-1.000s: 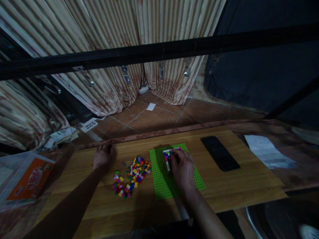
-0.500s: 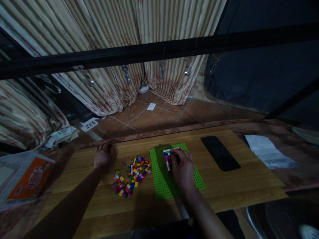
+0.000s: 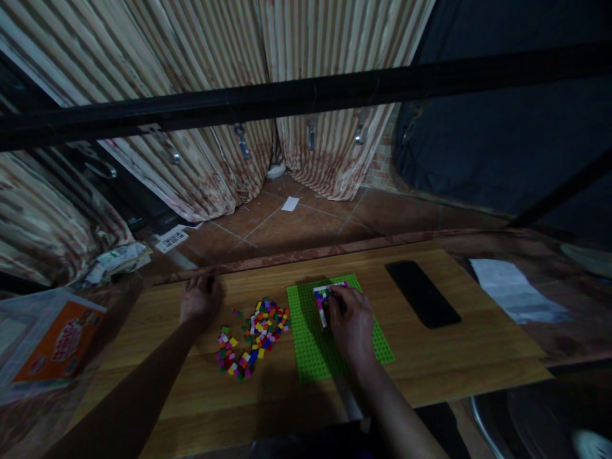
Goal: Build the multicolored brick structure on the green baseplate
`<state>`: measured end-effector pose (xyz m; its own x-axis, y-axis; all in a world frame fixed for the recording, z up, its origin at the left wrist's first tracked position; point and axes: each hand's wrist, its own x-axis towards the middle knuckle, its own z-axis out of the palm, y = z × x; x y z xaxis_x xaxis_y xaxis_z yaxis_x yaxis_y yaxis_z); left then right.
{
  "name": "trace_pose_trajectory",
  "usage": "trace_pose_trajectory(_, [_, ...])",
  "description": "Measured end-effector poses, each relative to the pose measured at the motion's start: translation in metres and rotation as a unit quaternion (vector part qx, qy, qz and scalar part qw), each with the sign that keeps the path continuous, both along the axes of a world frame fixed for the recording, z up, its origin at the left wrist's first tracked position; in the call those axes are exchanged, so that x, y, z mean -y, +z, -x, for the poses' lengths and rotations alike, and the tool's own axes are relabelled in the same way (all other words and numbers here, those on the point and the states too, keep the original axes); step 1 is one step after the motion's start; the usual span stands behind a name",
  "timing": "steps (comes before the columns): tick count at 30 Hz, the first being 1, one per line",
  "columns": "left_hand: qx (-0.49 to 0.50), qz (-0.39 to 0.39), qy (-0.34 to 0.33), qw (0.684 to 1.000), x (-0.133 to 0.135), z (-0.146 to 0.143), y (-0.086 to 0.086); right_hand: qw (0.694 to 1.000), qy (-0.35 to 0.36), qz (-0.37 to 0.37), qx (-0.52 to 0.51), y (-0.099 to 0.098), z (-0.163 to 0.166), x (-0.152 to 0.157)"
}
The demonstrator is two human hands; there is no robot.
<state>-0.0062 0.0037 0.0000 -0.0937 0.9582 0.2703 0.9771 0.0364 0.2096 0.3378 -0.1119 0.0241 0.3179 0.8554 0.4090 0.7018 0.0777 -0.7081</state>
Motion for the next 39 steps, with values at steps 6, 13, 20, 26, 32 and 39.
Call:
trace_pose_trajectory(6, [0.002, -0.006, 0.000, 1.000, 0.000, -0.001, 0.001, 1.000, 0.000, 0.000, 0.002, 0.000, 0.000, 0.000])
trace_pose_trajectory(13, [0.011, 0.003, 0.010, 1.000, 0.003, -0.005, 0.003, 0.998, -0.001, -0.004, 0.059, 0.008, 0.003, 0.007])
trace_pose_trajectory(20, [0.014, -0.001, 0.011, 1.000, 0.003, -0.005, 0.002, 0.992, 0.040, -0.049, 0.109, 0.021, 0.026, 0.028])
trace_pose_trajectory(26, [0.014, -0.009, 0.008, 1.000, 0.002, -0.003, 0.000, 0.980, 0.136, -0.002, 0.146, 0.017, 0.053, 0.035])
trace_pose_trajectory(32, [0.022, -0.008, 0.010, 1.000, 0.003, -0.004, 0.001, 0.972, 0.135, 0.025, 0.191, 0.020, 0.062, 0.036])
trace_pose_trajectory(39, [0.023, -0.003, 0.012, 1.000, 0.002, -0.005, 0.002, 0.945, 0.155, 0.087, 0.275, 0.016, 0.079, 0.034])
